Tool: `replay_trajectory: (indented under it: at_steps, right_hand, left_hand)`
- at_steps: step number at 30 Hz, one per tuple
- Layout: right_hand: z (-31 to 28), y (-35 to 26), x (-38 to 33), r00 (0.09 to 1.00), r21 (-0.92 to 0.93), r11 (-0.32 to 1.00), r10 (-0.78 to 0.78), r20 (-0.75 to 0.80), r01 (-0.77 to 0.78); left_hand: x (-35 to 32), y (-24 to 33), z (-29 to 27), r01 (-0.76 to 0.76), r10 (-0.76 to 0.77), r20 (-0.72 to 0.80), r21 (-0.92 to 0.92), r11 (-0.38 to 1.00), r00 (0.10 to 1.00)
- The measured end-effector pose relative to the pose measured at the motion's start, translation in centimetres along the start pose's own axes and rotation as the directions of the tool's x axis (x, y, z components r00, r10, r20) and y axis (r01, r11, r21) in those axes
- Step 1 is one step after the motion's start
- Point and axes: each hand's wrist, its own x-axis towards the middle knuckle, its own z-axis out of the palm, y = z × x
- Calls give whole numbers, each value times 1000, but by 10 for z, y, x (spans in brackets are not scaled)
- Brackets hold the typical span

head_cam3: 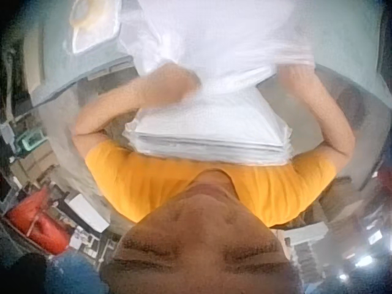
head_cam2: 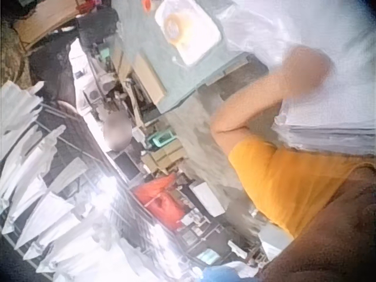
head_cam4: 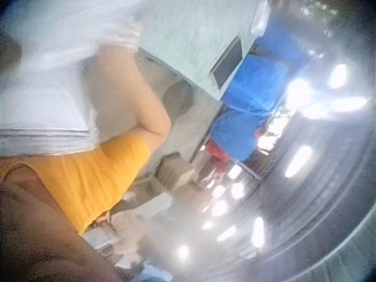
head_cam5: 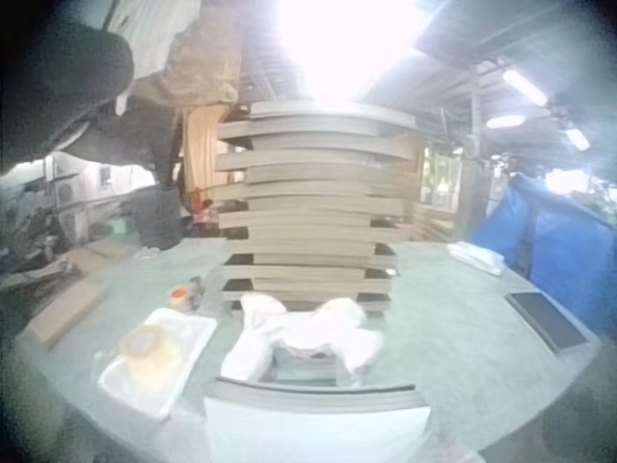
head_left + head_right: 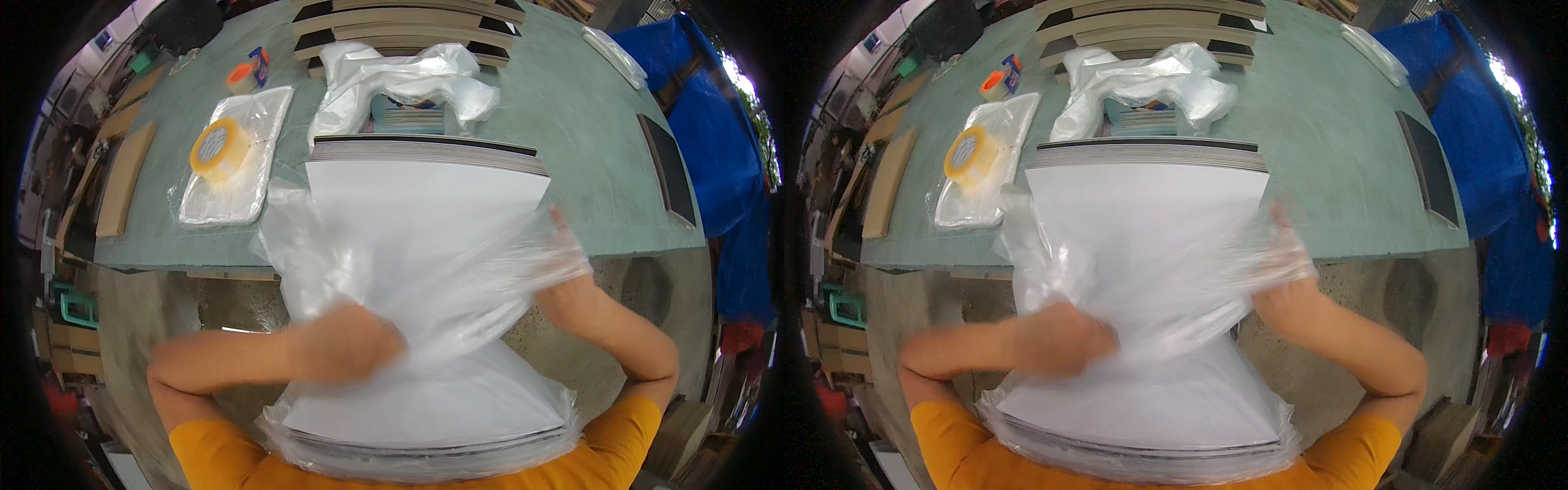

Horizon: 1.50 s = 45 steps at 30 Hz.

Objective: The person places black folders into plastic bags by hand one by one, smoothing the plastic over each folder.

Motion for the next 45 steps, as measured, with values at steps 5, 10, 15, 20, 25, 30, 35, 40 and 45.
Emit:
replay_trajectory:
  at_steps: [5, 10, 15, 20, 25, 30, 35, 40, 45]
  right_hand:
    - [-77, 14, 24, 860, 525, 687, 335, 386, -503]
    - [-36, 0, 22, 762, 696, 608, 633, -136, -381]
    - [-26, -15, 41, 778, 323, 877, 468, -418, -355]
    - [-21, -4, 16, 727, 531, 734, 625, -284, -423]
    - [-34, 10, 5, 733, 910, 382, 664, -147, -163]
    - [-17, 35, -30, 880, 972, -229, 447, 161, -61]
    - [82, -20, -45, 840, 590, -701, -25, 542, -401]
    - [228, -120, -103, 468, 552, -411, 295, 833, -725]
    - [212, -122, -85, 539, 590, 57, 485, 689, -805]
  left_hand:
    - [-20, -23, 20, 344, -346, 67, 44, 938, 936]
    - [-70, -62, -37, -13, -884, -301, -948, 318, 359]
    - [-51, -96, -19, 548, -382, -909, -237, 802, 167]
    - [-41, -70, -21, 533, -412, -844, -186, 825, 344]
    - [-45, -73, -31, 373, -301, -906, -180, 910, 297]
    - [-73, -83, -33, -278, -476, -597, -764, 582, 646]
    - [-71, -110, 86, 89, -277, 112, -992, -93, 954]
    - [-18, -106, 194, 223, -649, 322, -947, -233, 689]
    - [-20, -123, 228, 460, -772, 145, -864, 206, 618]
